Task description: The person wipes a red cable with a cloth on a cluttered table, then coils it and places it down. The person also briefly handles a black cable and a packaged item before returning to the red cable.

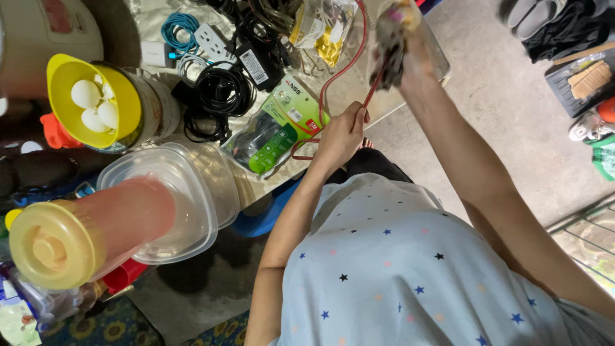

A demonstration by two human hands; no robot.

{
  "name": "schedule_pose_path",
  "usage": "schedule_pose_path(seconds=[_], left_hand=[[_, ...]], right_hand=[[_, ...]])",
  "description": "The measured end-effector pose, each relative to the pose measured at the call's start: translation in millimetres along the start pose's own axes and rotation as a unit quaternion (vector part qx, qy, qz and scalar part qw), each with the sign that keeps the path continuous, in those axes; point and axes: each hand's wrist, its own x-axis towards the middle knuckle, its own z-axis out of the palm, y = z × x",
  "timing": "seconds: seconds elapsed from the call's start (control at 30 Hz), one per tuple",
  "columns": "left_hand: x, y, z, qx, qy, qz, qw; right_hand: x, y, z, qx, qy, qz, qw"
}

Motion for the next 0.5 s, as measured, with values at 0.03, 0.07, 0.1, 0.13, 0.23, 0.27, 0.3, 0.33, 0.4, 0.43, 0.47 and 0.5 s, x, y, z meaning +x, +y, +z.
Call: schedule_pose_path(seconds=[0.03, 0.07, 0.1, 0.13, 0.23, 0.27, 0.3, 0.33, 0.4, 0.43, 0.47, 0.5], left_hand=[[-0.5, 2.6, 0.8, 0.000, -0.004, 0.006, 1.000], [0.2, 3.8, 0.6, 0.001, -0.007, 0.013, 1.000], [1.9, 4.2, 0.8, 0.006, -0.004, 0.006, 1.000], [3.6, 4.4, 2.0, 0.011, -0.003, -0.001, 1.000], [13.6, 1.4, 1.4, 0.034, 0.015, 0.010, 0.999], [20.5, 2.2, 1.3, 0.042, 0.024, 0.021, 0.999], [26.9, 4.2, 1.5, 0.037, 0.024, 0.041, 0.998], [30.0, 5.8, -0.2, 0.034, 0.022, 0.058, 0.997], [29.1, 12.7, -1.3, 0.028, 0.004, 0.057, 0.998], [24.8, 17.5, -1.0, 0.024, -0.013, 0.040, 0.999], [21.1, 22.5, -2.1, 0.022, -0.030, 0.024, 0.999], [16.2, 27.2, -4.4, 0.001, -0.047, 0.007, 0.999]], right_hand=[[5.4, -12.7, 1.1, 0.016, -0.010, -0.010, 1.000], [9.0, -26.1, 5.4, 0.029, -0.025, -0.018, 0.999], [9.2, -37.6, 11.3, 0.040, -0.038, -0.022, 0.998], [3.5, -43.3, 15.9, 0.042, -0.040, -0.017, 0.998], [-28.4, -29.1, 25.7, 0.061, 0.009, 0.044, 0.997], [-39.1, -16.6, 24.8, 0.070, 0.035, 0.071, 0.994], [-44.8, 0.2, 23.9, 0.083, 0.053, 0.093, 0.991], [-42.7, 6.4, 18.4, 0.103, 0.022, 0.092, 0.990], [-24.5, 15.2, -5.2, 0.145, -0.036, 0.088, 0.985], [-3.6, 8.5, -20.0, 0.136, -0.049, 0.077, 0.987], [24.0, -3.4, -33.1, 0.126, -0.065, 0.065, 0.988], [51.1, -17.6, -48.7, 0.117, -0.080, 0.053, 0.988]])
